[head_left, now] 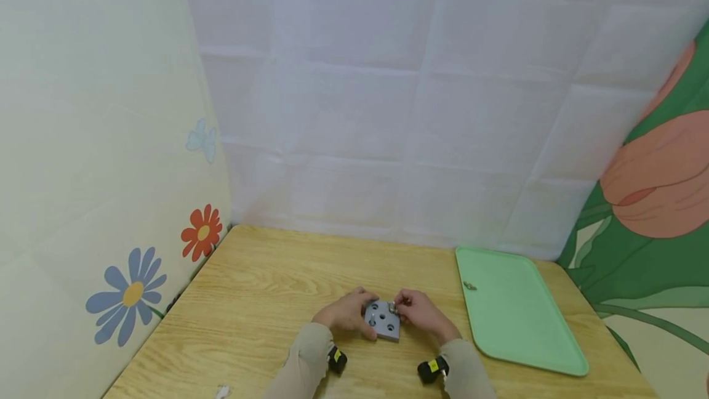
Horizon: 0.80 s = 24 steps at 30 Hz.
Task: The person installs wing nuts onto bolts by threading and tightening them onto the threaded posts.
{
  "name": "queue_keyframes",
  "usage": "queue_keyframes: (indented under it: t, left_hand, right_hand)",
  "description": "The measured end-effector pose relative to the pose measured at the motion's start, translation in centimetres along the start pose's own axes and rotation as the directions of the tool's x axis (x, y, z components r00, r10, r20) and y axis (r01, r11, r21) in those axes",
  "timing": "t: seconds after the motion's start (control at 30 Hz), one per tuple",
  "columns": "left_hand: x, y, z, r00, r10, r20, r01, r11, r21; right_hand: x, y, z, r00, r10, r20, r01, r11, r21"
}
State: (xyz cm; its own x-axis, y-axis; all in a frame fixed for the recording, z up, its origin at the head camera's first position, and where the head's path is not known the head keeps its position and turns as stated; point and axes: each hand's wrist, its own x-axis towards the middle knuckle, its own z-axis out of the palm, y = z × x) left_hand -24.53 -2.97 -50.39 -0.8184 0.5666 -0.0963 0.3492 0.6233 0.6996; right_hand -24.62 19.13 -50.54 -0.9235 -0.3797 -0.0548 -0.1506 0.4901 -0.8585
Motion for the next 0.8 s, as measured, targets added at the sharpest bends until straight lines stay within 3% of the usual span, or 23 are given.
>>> queue_keyframes:
  t: [0.53, 0.8]
  left_hand:
    - [-0.18, 0.26, -0.29, 1.000, 0.015, 0.007, -0.015, 1.000, -0.007]
    - [-0.29, 0.34, -0.16, 1.000, -0.010, 0.006, 0.010, 1.000, -0.009]
  right_hand:
    - [0.17, 0.18, -0.03, 1.000, -0.030, 0.009, 0.030, 0.997, -0.073]
    - [0.08, -0.08, 0.15, 1.000, -0.030, -0.006, 0.029, 0.994, -0.104]
